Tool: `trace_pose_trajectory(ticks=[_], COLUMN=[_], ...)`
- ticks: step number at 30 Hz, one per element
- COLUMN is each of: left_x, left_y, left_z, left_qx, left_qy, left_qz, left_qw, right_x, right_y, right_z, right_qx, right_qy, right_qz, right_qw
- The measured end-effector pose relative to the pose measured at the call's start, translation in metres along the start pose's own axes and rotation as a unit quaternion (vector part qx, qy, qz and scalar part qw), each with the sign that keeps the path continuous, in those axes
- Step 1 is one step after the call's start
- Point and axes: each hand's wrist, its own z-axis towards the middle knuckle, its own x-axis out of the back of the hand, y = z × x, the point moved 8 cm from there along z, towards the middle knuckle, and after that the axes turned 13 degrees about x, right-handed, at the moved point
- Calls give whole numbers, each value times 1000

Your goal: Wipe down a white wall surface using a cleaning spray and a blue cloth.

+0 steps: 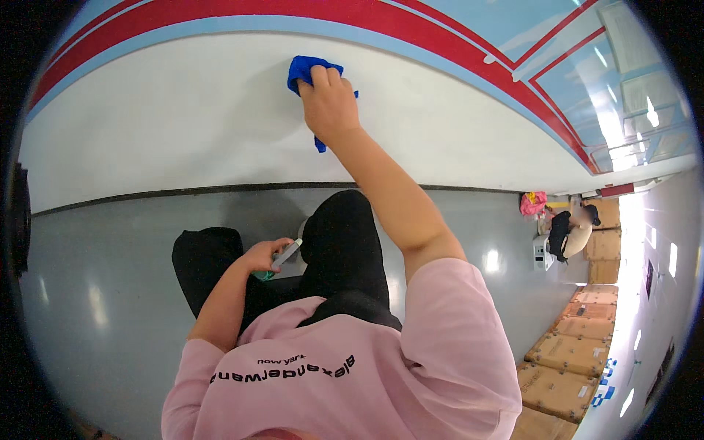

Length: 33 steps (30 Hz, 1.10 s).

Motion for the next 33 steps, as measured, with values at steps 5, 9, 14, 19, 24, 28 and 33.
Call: trace_pose_trajectory(ticks=[5, 9, 14, 19, 24, 28, 33], left_x=[3, 5, 4, 3, 2, 7, 6], left_y=[4, 6, 6, 3, -1, 8, 0], left_z=[-5, -7, -4, -11, -4, -9, -13], left_qx=[13, 15, 14, -2, -9, -16, -8], left_qy=[-8, -9, -3, 14, 14, 26, 30], left_qz=[12, 13, 3, 14, 7, 4, -8], left_qw=[1000, 1000, 1000, 1000, 1000, 1000, 999], right_x=[31, -13, -72, -25, -55, -88, -77], right_y=[26, -3, -31, -35, -49, -61, -42], right_z=[8, -14, -55, -10, -10, -34, -53], right_qx=[-41, 28, 45, 53, 97, 114, 94], right_qy=[101, 33, -81, 57, -10, -104, -80], right_qz=[-36, 19, 58, 39, 26, 51, 45], right_qw=[993, 999, 994, 996, 995, 987, 991])
